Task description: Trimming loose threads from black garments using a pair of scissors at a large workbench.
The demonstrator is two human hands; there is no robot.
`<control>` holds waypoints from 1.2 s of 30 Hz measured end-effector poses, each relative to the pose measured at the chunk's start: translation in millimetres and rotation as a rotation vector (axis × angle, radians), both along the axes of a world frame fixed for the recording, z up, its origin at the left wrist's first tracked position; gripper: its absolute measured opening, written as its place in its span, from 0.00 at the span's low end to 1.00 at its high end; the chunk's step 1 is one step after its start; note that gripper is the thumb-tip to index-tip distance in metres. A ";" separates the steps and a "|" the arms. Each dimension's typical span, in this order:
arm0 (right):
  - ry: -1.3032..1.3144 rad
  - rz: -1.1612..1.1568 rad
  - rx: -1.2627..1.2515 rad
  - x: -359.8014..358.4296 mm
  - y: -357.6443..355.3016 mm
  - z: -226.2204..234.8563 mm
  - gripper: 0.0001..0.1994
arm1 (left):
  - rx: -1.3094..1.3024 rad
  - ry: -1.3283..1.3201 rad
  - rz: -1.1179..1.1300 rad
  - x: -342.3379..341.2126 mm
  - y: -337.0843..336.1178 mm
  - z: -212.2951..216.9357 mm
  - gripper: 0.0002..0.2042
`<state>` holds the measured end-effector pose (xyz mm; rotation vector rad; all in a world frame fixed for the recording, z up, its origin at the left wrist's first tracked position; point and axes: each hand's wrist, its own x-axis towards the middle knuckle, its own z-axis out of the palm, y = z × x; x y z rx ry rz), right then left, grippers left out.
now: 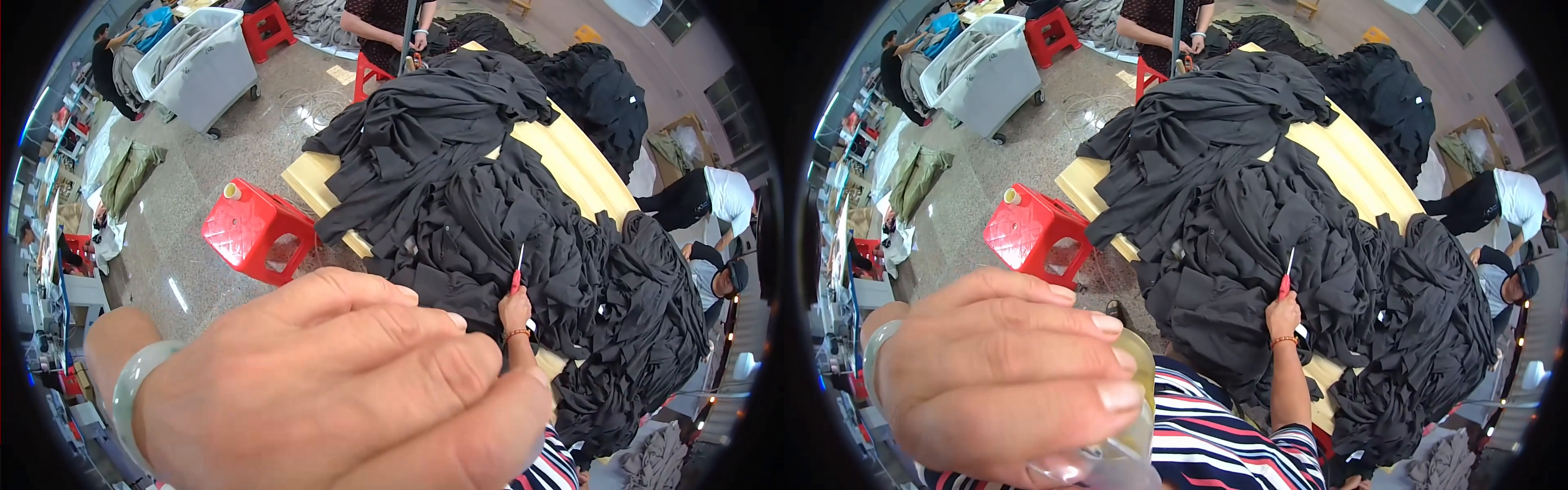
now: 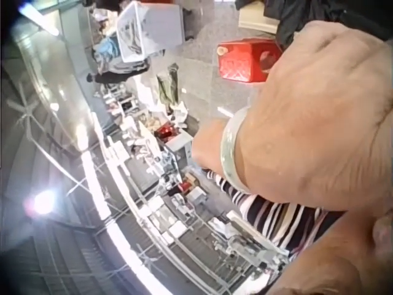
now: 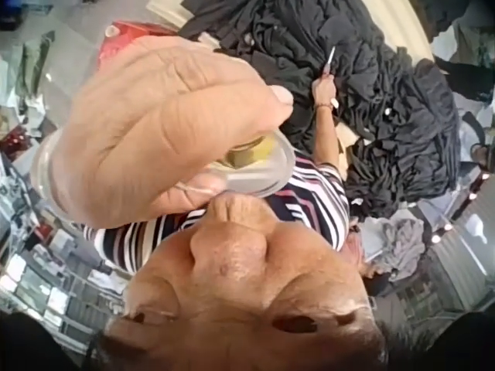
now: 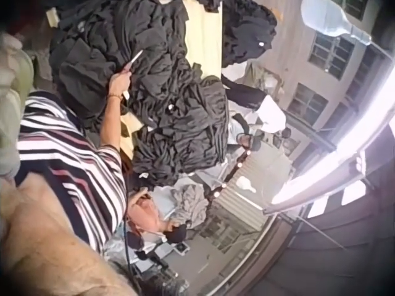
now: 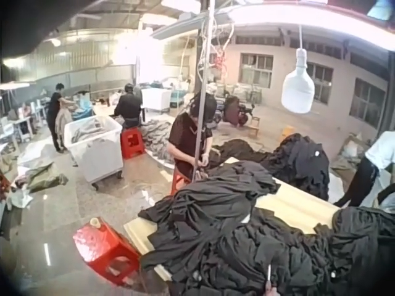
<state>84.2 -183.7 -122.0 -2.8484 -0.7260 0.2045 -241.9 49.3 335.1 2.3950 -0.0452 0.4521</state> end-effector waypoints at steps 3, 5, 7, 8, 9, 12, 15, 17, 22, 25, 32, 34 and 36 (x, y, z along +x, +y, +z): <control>0.025 -0.013 0.010 -4.5 8.3 10.3 0.10 | 0.016 0.004 0.027 1.5 -14.2 7.7 0.27; 0.016 -0.004 0.021 -2.3 2.0 9.4 0.10 | 0.030 0.003 0.028 7.5 -19.5 11.5 0.27; 0.013 0.023 0.036 -7.7 5.2 16.0 0.10 | 0.046 0.009 0.046 6.4 -25.5 16.1 0.26; 0.023 0.028 0.037 -10.2 6.6 25.0 0.10 | 0.056 0.011 0.053 6.4 -27.7 18.7 0.26; 0.032 0.030 0.038 -11.4 7.1 31.4 0.09 | 0.065 0.012 0.056 6.5 -30.1 21.3 0.26; 0.024 0.042 0.060 -9.3 4.2 29.2 0.09 | 0.092 0.015 0.060 8.3 -35.3 28.4 0.26; 0.013 0.040 0.055 -8.5 2.0 26.3 0.09 | 0.113 0.020 0.060 10.9 -38.5 33.3 0.25; -0.013 0.043 0.076 -9.2 1.8 25.3 0.08 | 0.123 0.025 0.062 12.1 -39.7 35.7 0.25; -0.035 0.061 0.101 -6.3 1.7 17.4 0.08 | 0.148 0.036 0.071 12.2 -43.2 42.2 0.25; -0.021 0.063 0.104 -5.5 1.8 16.4 0.08 | 0.159 0.044 0.081 10.5 -45.9 45.9 0.24; -0.062 0.078 0.132 -2.0 -2.1 3.1 0.08 | 0.186 0.064 0.121 3.4 -54.2 55.8 0.23; -0.073 0.082 0.129 0.9 -3.5 -1.2 0.08 | 0.191 0.068 0.130 1.5 -56.1 58.3 0.23; -0.094 0.122 0.142 3.7 -6.2 -6.4 0.08 | 0.193 0.073 0.137 0.2 -57.8 60.0 0.23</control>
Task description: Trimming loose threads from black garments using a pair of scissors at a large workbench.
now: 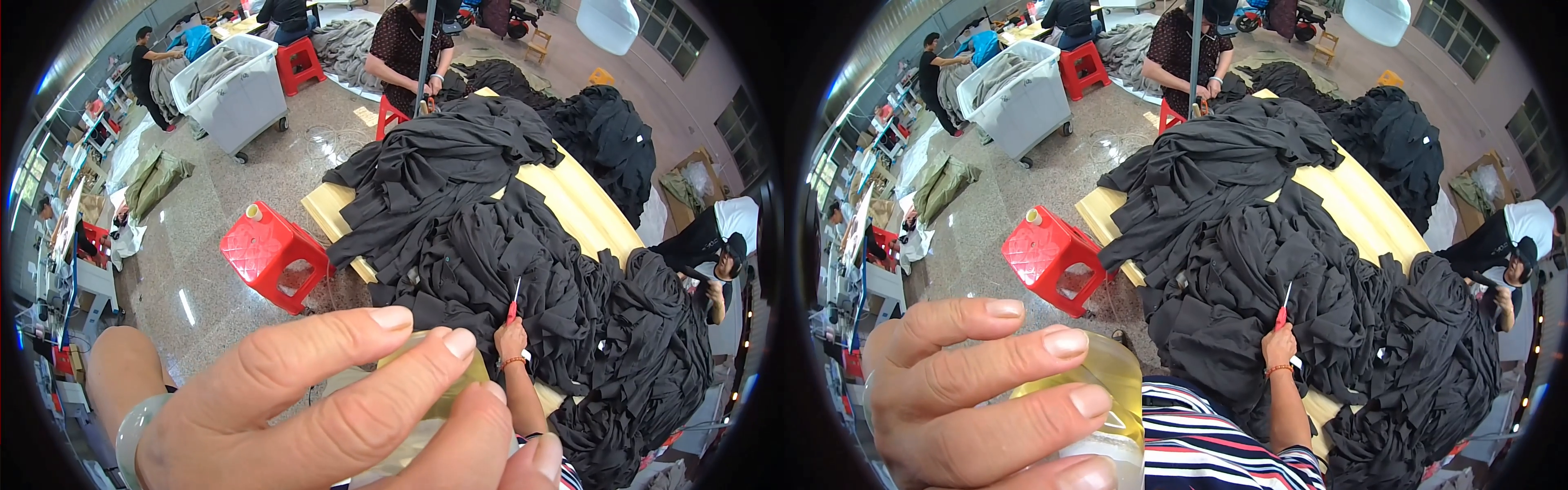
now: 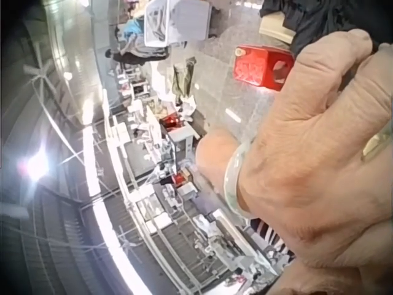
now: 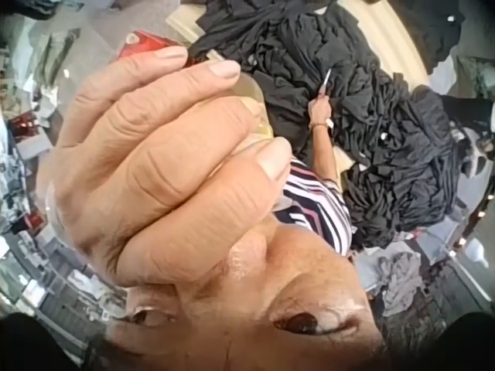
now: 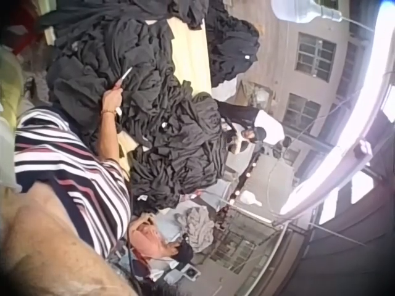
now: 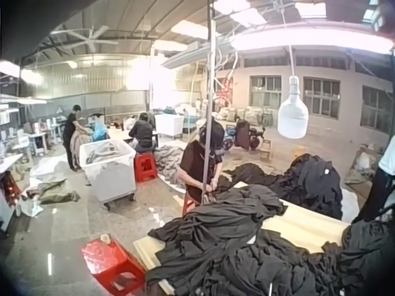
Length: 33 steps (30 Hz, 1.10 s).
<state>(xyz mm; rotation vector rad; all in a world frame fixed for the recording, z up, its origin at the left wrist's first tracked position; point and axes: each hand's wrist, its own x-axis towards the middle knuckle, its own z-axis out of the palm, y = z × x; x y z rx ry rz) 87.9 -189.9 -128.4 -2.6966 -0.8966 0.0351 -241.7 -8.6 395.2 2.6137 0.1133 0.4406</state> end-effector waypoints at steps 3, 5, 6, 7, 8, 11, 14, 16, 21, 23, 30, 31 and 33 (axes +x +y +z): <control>0.019 -0.009 -0.013 -0.2 2.9 5.4 0.08 | 0.001 0.010 0.012 -1.4 -2.5 2.0 0.22; 0.035 -0.011 -0.019 -0.8 3.1 9.1 0.08 | 0.002 0.016 0.019 -2.5 -4.2 3.2 0.22; 0.049 -0.015 -0.022 -0.7 3.8 10.8 0.09 | 0.004 0.019 0.022 -2.8 -4.9 4.1 0.22; 0.049 -0.014 -0.020 -1.2 3.6 11.7 0.09 | 0.006 0.022 0.025 -3.1 -5.7 4.9 0.22; 0.045 -0.010 -0.019 -2.0 2.6 12.2 0.09 | 0.008 0.024 0.029 -3.4 -6.7 5.7 0.22; 0.054 -0.009 -0.014 -3.5 1.9 14.9 0.09 | 0.015 0.033 0.035 -4.4 -9.8 8.1 0.22; 0.075 -0.016 -0.004 -6.8 1.8 20.8 0.09 | 0.018 0.042 0.043 -6.0 -13.5 9.7 0.21; 0.083 -0.021 0.003 -8.5 1.9 22.8 0.09 | 0.017 0.048 0.046 -6.5 -15.8 9.9 0.21; 0.066 -0.016 0.001 -4.3 3.3 17.9 0.08 | -0.017 0.075 0.047 -4.1 -19.6 6.7 0.20; 0.009 0.003 0.049 -3.8 1.9 14.1 0.08 | -0.053 0.088 0.038 -4.0 -20.6 3.0 0.20; 0.027 -0.006 0.026 1.6 6.2 5.6 0.08 | -0.103 0.115 0.007 6.5 -25.2 -2.1 0.19; 0.015 -0.008 0.027 -0.2 7.8 6.4 0.08 | -0.098 0.116 0.007 7.5 -26.8 -1.5 0.19; -0.005 0.011 0.054 -5.0 4.0 12.6 0.08 | -0.084 0.116 0.010 9.0 -30.6 0.7 0.19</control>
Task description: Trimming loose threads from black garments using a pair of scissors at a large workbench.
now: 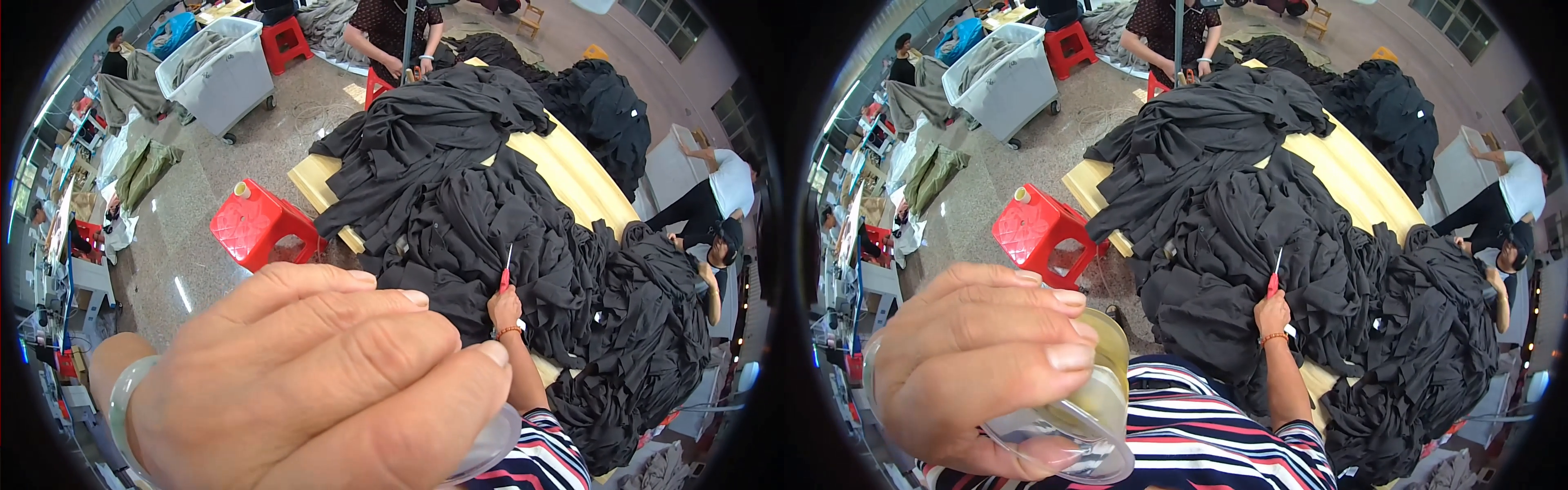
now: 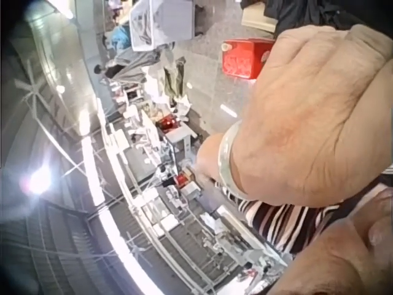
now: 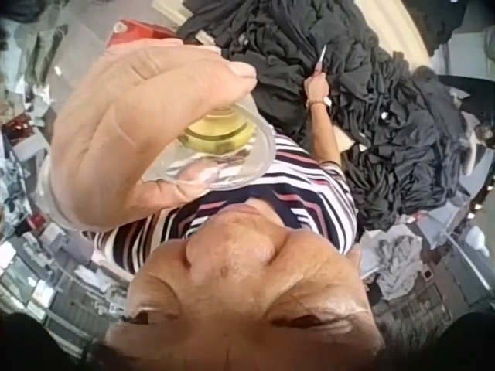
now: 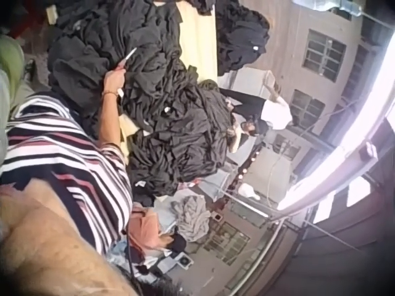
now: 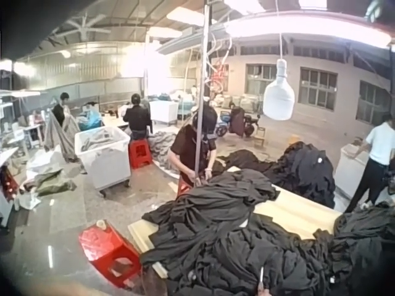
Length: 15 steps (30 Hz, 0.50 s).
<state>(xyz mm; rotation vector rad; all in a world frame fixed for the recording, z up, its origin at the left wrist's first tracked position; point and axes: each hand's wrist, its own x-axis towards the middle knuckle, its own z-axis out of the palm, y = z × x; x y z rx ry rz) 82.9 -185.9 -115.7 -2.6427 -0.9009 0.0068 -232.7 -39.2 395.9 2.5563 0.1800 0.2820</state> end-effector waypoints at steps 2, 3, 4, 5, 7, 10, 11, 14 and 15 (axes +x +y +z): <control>0.046 0.006 -0.030 1.0 -1.3 2.1 0.08 | 0.019 0.000 0.006 1.2 -4.7 3.1 0.19; 0.047 -0.011 -0.046 -0.8 -1.5 3.1 0.08 | 0.021 0.001 0.012 0.4 -5.5 3.2 0.19; 0.046 -0.007 -0.045 -1.3 0.1 5.5 0.08 | 0.022 0.003 0.017 -0.2 -6.3 3.4 0.19; 0.065 -0.011 -0.058 -1.8 1.5 8.1 0.09 | 0.024 0.005 0.023 -0.6 -6.8 3.5 0.18; 0.085 -0.017 -0.073 -2.5 -1.2 11.9 0.09 | 0.023 0.011 0.027 0.7 -11.0 3.8 0.18; 0.113 -0.033 -0.086 -1.3 -0.7 13.7 0.09 | 0.014 0.020 0.026 4.4 -12.8 1.7 0.18; 0.117 -0.038 -0.092 -0.7 -1.8 12.7 0.09 | 0.008 0.023 0.024 6.0 -12.2 0.1 0.18; 0.124 -0.034 -0.079 -0.8 0.8 19.8 0.09 | 0.022 0.029 0.026 10.6 -32.1 5.2 0.18; 0.125 -0.030 -0.076 -0.9 0.1 22.4 0.09 | 0.076 -0.090 0.114 14.3 -42.2 -4.8 0.16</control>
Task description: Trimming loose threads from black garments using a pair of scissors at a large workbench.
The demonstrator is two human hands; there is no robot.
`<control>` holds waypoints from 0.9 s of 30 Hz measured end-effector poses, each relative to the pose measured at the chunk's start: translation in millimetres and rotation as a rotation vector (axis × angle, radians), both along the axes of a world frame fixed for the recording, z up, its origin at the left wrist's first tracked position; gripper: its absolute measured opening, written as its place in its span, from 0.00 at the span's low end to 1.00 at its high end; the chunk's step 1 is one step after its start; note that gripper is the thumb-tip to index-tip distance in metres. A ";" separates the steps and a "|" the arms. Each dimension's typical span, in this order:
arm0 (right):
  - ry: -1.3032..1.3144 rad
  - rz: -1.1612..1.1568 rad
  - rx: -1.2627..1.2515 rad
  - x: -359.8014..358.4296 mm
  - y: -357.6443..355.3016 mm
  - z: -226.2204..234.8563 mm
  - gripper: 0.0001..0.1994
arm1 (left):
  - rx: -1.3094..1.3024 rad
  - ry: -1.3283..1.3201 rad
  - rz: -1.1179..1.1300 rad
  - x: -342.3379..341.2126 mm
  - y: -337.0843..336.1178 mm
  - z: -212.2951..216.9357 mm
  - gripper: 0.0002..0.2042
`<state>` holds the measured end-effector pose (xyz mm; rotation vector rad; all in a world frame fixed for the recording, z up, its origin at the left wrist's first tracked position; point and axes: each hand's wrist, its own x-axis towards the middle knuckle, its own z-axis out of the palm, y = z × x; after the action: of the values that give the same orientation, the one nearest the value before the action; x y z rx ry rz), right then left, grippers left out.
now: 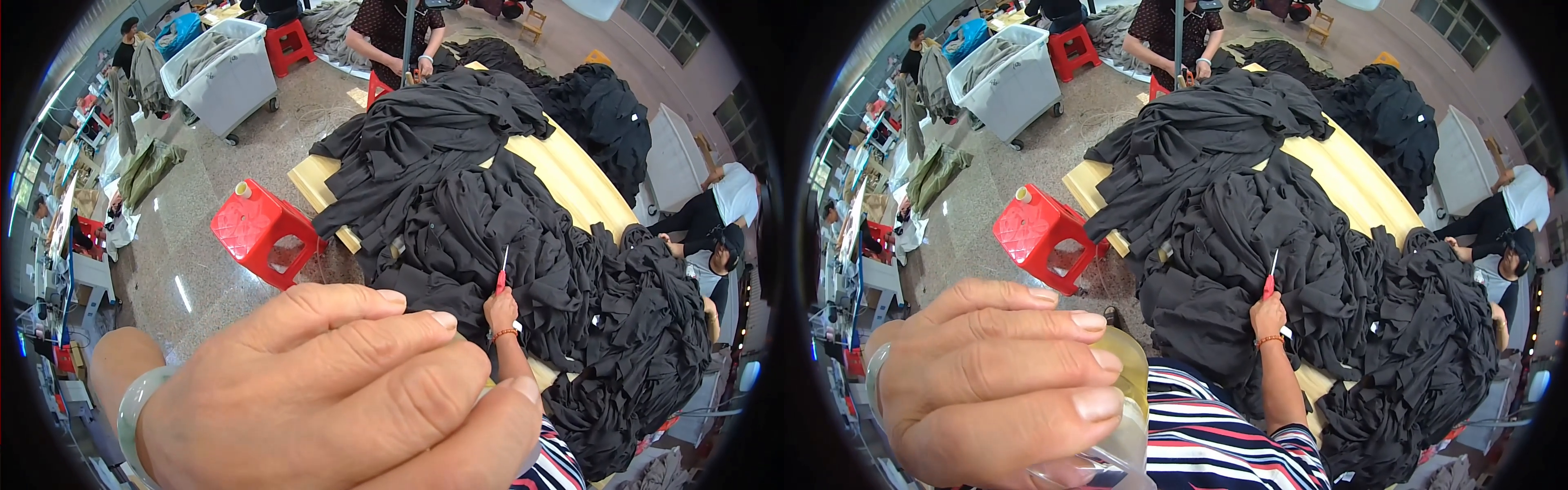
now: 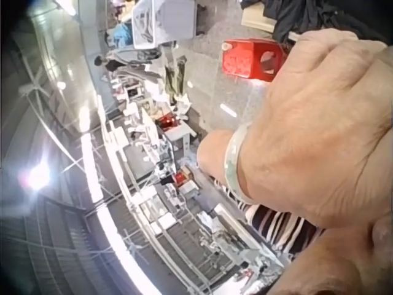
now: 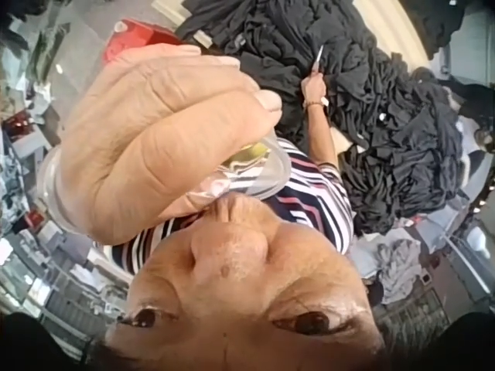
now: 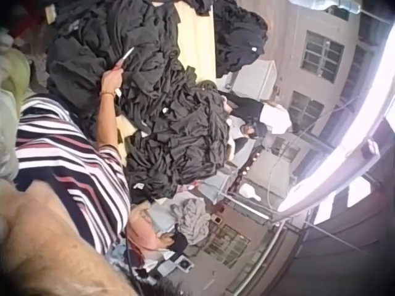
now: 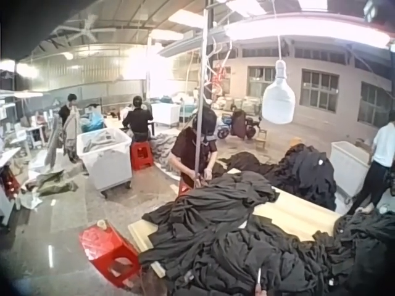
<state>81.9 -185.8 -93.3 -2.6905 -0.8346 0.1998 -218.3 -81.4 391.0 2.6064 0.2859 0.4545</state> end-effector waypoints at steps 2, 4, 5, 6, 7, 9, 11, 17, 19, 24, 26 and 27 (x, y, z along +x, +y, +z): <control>0.006 0.023 0.022 -3.4 5.0 0.9 0.09 | 0.123 -0.235 0.185 6.5 -24.7 -27.1 0.12; 0.009 0.011 0.010 -0.5 1.8 -5.4 0.09 | 0.210 -0.471 0.341 18.4 -23.0 -46.8 0.09; 0.003 0.005 0.003 1.2 0.8 -8.8 0.09 | 0.199 -0.471 0.337 16.3 -13.2 -56.7 0.09; -0.002 0.004 0.008 1.3 0.5 -8.8 0.09 | 0.199 -0.468 0.330 16.5 -15.0 -56.3 0.10; -0.002 0.004 0.010 1.0 0.3 -7.7 0.09 | 0.198 -0.466 0.323 16.9 -16.7 -56.3 0.10; 0.022 -0.006 -0.010 -0.1 0.8 -4.8 0.10 | 0.197 -0.461 0.312 17.4 -19.1 -56.3 0.10; 0.029 -0.001 -0.003 -0.3 1.1 -3.6 0.10 | 0.195 -0.455 0.300 17.7 -19.6 -56.2 0.11; 0.031 -0.009 -0.007 -0.4 1.9 -5.8 0.10 | 0.186 -0.445 0.255 19.1 -14.0 -57.4 0.12; 0.022 -0.010 -0.004 -0.2 0.8 -8.4 0.10 | 0.182 -0.444 0.239 20.0 -11.2 -58.5 0.13; -0.017 -0.009 0.031 -0.6 -1.0 -14.6 0.09 | 0.167 -0.435 0.200 20.7 -2.8 -62.0 0.14; -0.020 -0.005 0.034 0.1 -1.9 -15.2 0.09 | 0.161 -0.430 0.186 20.3 0.6 -63.5 0.15; -0.022 0.002 0.037 0.1 -1.5 -15.5 0.09 | 0.158 -0.428 0.179 20.0 1.8 -63.6 0.15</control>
<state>82.0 -187.3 -108.8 -2.6626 -0.8387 0.1541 -198.3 -79.6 327.4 2.5581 0.3489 1.1167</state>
